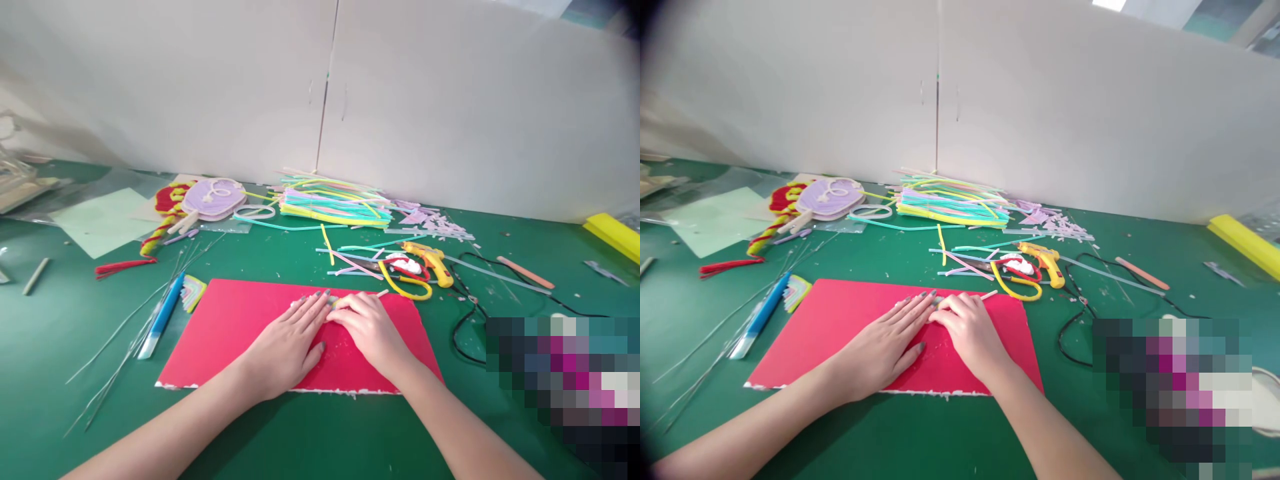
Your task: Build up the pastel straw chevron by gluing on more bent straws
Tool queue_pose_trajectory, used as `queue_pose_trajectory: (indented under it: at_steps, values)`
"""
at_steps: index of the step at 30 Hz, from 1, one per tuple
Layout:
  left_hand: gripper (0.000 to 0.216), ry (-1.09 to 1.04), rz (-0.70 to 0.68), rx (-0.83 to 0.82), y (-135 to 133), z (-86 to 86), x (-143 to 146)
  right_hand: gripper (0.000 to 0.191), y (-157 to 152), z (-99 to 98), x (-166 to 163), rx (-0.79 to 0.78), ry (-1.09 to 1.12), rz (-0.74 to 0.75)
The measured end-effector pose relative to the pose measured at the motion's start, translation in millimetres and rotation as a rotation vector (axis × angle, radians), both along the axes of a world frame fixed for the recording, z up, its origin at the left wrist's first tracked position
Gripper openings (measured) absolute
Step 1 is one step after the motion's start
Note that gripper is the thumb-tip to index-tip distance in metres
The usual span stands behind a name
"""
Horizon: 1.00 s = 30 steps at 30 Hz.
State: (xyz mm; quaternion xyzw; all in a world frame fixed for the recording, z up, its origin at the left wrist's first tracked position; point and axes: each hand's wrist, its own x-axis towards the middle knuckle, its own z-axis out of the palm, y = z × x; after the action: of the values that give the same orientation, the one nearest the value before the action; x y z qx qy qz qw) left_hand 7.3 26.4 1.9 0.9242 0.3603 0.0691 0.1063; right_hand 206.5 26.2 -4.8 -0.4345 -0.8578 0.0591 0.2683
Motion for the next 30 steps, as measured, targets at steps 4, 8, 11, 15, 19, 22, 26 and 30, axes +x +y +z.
queue_pose_trajectory:
  at_steps: [4,8,11,15,19,22,26,30]
  values:
    - [0.054,0.016,-0.002,0.003,0,1.1,0,0.02,1,-1.8,-1,0.029,0.011,0.012]
    - [0.054,0.051,-0.003,0.003,0,1.6,1,0.018,3,-5.9,-3,0.028,0.03,0.01]
    - [0.054,0.058,-0.002,0.008,0,1.4,1,0.019,4,-7.7,-5,-0.008,0.059,0.008]
    - [0.054,0.048,0.0,0.012,-1,0.6,1,0.016,3,-4.7,-1,-0.138,0.236,0.023]
    - [0.055,0.009,-0.012,0.02,-1,0.3,0,0.009,4,-1.0,10,-0.228,0.385,-0.071]
    - [0.056,-0.002,-0.017,0.018,0,0.7,-1,0.008,7,-1.5,15,-0.221,0.385,-0.114]
    - [0.056,-0.018,-0.017,0.016,-1,1.0,-2,0.007,10,-2.6,18,-0.208,0.381,-0.146]
    - [0.056,-0.004,-0.036,0.015,-1,0.5,-2,0.005,12,-2.1,26,-0.231,0.375,-0.176]
